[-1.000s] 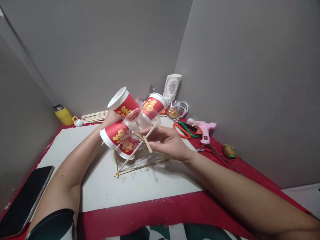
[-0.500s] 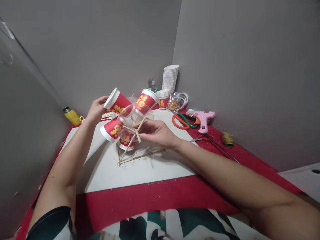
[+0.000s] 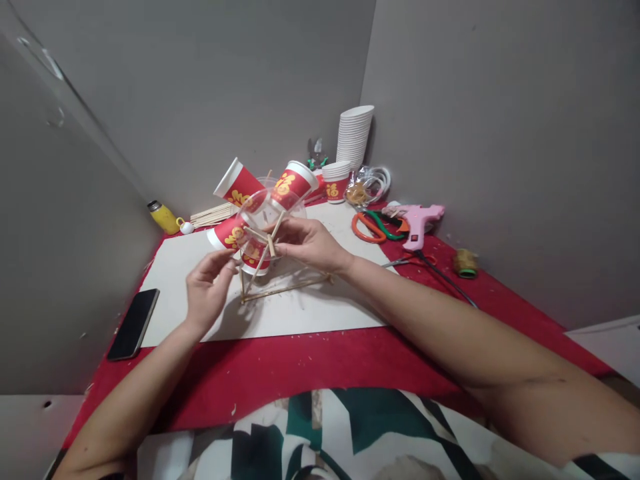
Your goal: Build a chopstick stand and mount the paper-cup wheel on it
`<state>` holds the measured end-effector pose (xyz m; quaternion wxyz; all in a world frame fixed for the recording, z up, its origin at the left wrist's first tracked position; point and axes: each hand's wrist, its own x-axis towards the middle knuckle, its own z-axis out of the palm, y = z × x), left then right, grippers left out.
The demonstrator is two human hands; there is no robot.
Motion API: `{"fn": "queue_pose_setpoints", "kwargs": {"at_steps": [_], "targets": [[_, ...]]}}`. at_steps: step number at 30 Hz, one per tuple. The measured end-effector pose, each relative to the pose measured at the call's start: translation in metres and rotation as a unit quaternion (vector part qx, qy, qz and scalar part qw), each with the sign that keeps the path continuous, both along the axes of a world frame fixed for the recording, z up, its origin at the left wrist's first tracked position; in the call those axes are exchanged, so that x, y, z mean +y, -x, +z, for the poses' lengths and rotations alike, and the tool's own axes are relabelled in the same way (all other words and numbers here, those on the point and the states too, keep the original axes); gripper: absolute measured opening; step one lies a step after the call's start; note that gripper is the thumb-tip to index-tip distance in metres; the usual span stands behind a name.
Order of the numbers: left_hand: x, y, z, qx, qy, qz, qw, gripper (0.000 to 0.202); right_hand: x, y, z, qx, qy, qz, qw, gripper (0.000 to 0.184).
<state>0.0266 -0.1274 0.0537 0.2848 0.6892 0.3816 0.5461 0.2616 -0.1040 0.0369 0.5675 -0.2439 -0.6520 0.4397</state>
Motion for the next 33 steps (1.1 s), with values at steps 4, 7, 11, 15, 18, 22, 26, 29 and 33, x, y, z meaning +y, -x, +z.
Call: {"fn": "queue_pose_setpoints", "kwargs": {"at_steps": [4,7,11,15,18,22,26,29,33], "targets": [[0.002,-0.021,-0.008,0.034,-0.005,-0.043,0.998,0.029,0.0,0.0,-0.001,0.004,-0.005,-0.004,1.0,0.032],[0.007,-0.031,-0.009,0.019,0.018,-0.073,0.997,0.031,0.002,0.0,-0.002,0.004,-0.009,-0.004,1.0,0.031],[0.009,-0.039,-0.01,-0.004,0.031,-0.1,0.994,0.031,0.004,-0.001,-0.001,-0.004,-0.008,0.008,1.0,0.031],[0.008,-0.048,-0.007,-0.022,0.044,-0.127,0.991,0.031,0.002,0.0,0.002,-0.004,-0.011,0.015,1.0,0.03],[0.005,-0.053,-0.005,-0.036,0.062,-0.155,0.985,0.037,0.0,0.0,0.003,-0.005,-0.011,0.012,1.0,0.028],[0.004,-0.055,-0.005,-0.052,0.084,-0.178,0.979,0.046,-0.001,0.0,0.005,-0.002,-0.02,0.01,1.0,0.027],[0.004,-0.05,-0.006,-0.021,0.061,-0.133,0.989,0.05,-0.002,-0.001,0.005,-0.012,-0.017,0.009,1.0,0.029],[0.002,-0.042,0.002,0.043,-0.029,-0.061,0.997,0.044,-0.002,-0.002,0.005,-0.018,-0.01,0.005,1.0,0.031],[0.006,-0.022,0.023,0.143,-0.212,0.065,0.965,0.01,-0.002,-0.003,0.005,-0.026,-0.008,-0.008,1.0,0.031]]}}
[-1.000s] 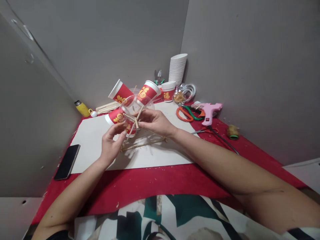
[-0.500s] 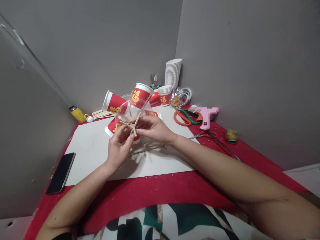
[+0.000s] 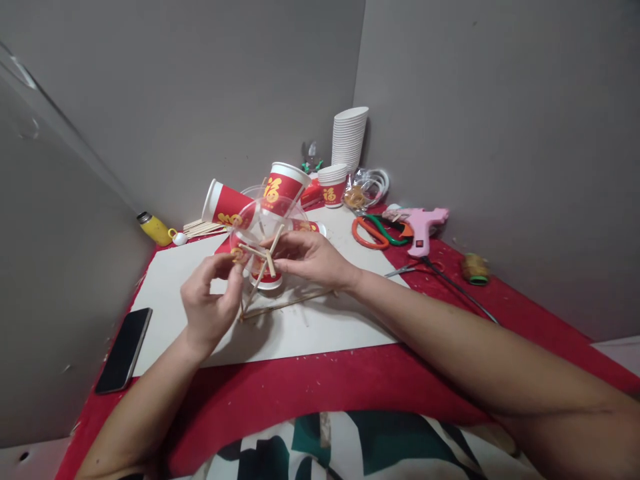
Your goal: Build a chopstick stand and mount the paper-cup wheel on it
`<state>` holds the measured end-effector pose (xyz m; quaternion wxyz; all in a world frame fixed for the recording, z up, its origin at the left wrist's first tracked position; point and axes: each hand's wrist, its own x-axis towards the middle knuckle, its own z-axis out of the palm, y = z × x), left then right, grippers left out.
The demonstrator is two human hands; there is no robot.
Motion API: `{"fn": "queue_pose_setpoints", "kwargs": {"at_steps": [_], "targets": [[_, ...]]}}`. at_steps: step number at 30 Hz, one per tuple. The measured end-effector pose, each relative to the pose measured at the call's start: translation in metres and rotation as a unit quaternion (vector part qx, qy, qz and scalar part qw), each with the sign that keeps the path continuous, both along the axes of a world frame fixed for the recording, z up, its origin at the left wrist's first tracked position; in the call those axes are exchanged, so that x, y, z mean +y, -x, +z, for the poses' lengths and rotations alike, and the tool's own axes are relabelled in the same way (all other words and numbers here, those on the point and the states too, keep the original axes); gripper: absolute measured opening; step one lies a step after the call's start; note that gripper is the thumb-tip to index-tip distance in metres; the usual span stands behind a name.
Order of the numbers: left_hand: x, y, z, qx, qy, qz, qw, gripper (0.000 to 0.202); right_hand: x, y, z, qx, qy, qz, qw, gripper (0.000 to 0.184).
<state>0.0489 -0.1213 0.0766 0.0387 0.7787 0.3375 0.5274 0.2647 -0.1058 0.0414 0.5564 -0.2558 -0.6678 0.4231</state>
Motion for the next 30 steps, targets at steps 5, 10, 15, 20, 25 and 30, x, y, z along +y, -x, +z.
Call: {"fn": "queue_pose_setpoints", "kwargs": {"at_steps": [5,10,15,20,25,30], "targets": [[0.024,0.019,0.004,0.026,-0.026,0.092,0.995,0.015,0.0,0.0,0.001,0.004,-0.002,0.003,1.0,0.03],[0.038,0.019,-0.011,0.059,0.178,-0.009,0.982,0.034,-0.002,0.002,0.003,0.0,-0.005,-0.001,1.0,0.028],[0.02,0.017,-0.005,-0.001,0.067,0.009,0.998,0.03,-0.003,0.001,0.003,-0.002,0.003,0.001,1.0,0.029],[0.002,0.003,-0.007,0.022,0.017,-0.055,0.998,0.018,-0.004,0.001,0.004,0.007,0.005,0.006,1.0,0.028],[0.002,-0.017,-0.017,-0.019,0.191,-0.159,0.969,0.041,-0.005,0.0,0.007,0.001,-0.001,0.014,1.0,0.027],[0.008,-0.026,-0.021,-0.084,0.285,-0.225,0.928,0.03,-0.006,-0.002,0.008,-0.017,0.0,0.004,1.0,0.031]]}}
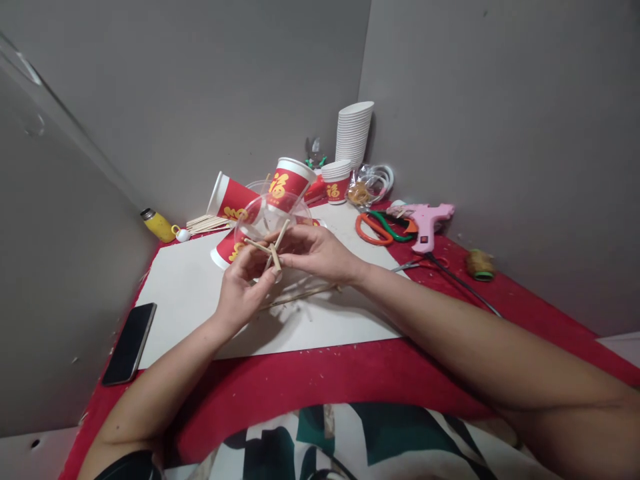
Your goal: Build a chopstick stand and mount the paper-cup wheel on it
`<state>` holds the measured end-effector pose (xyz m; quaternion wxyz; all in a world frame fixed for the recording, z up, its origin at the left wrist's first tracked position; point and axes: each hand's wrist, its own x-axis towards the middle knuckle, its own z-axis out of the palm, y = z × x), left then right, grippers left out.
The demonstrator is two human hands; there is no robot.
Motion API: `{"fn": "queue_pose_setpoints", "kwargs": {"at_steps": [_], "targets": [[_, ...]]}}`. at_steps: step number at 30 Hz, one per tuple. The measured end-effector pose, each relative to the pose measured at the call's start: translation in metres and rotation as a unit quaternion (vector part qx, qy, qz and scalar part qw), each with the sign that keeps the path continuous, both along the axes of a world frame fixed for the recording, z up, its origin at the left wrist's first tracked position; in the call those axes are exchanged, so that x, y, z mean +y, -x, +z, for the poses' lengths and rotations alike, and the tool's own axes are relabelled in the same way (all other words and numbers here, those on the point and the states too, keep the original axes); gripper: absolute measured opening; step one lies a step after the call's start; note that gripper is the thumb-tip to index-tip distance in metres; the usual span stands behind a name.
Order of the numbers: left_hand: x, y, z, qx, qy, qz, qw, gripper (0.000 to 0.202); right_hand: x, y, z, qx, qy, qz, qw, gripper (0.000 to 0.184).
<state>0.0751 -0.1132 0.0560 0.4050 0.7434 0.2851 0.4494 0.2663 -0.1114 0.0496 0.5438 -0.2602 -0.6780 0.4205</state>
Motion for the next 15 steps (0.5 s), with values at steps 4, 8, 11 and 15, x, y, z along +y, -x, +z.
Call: {"fn": "queue_pose_setpoints", "kwargs": {"at_steps": [4,8,11,15], "targets": [[0.005,-0.004,-0.001,-0.041,0.02,-0.012,0.999,0.027,-0.001,-0.001,0.001,-0.012,0.005,-0.005,1.0,0.036],[0.007,-0.005,-0.002,-0.055,0.03,-0.015,0.998,0.025,-0.002,-0.009,0.009,-0.054,-0.006,-0.004,0.999,0.043],[0.007,-0.006,-0.004,-0.047,0.03,-0.006,0.998,0.024,-0.005,-0.023,0.021,-0.108,-0.019,0.008,0.994,0.044],[0.005,-0.008,-0.007,-0.037,0.023,0.026,0.999,0.023,-0.012,-0.046,0.041,-0.144,-0.021,-0.019,0.989,0.03]]}}
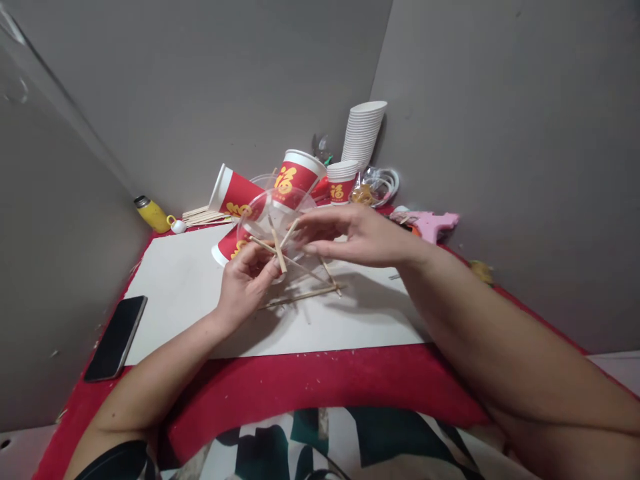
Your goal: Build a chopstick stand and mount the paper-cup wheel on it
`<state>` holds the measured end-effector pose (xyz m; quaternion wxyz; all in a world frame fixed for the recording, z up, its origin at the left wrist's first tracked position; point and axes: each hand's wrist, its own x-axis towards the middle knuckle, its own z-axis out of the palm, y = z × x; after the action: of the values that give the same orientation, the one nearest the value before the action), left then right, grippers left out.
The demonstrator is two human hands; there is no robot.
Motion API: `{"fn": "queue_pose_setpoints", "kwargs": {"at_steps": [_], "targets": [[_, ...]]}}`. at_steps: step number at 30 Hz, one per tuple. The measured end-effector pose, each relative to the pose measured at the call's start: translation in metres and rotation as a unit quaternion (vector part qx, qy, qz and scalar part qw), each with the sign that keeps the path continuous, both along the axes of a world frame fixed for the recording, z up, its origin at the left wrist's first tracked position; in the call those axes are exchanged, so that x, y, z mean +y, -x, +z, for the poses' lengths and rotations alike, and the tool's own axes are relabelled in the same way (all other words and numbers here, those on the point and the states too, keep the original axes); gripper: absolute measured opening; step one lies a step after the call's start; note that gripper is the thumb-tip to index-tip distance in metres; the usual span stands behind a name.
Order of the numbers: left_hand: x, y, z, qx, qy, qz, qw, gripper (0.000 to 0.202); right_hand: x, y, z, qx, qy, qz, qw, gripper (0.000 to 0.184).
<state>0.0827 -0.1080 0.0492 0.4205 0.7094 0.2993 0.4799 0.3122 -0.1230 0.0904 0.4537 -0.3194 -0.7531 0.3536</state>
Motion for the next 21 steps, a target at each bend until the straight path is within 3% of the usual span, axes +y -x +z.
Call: {"fn": "queue_pose_setpoints", "kwargs": {"at_steps": [3,8,16,21], "targets": [[-0.002,-0.001,-0.001,0.01,-0.019,0.02,1.0,0.019,-0.003,-0.011,0.01,0.045,-0.037,-0.096,0.994,0.019],[-0.006,-0.001,0.001,0.041,-0.062,0.04,0.996,0.02,0.004,-0.015,0.02,0.104,-0.129,-0.244,0.956,0.012],[-0.004,0.0,-0.004,0.029,-0.063,0.026,0.997,0.02,0.051,-0.001,0.064,-0.041,-0.144,-0.197,0.969,0.007],[-0.004,0.001,-0.01,0.042,-0.099,0.042,0.993,0.018,0.089,0.0,0.08,-0.13,-0.157,-0.246,0.948,0.008]]}}
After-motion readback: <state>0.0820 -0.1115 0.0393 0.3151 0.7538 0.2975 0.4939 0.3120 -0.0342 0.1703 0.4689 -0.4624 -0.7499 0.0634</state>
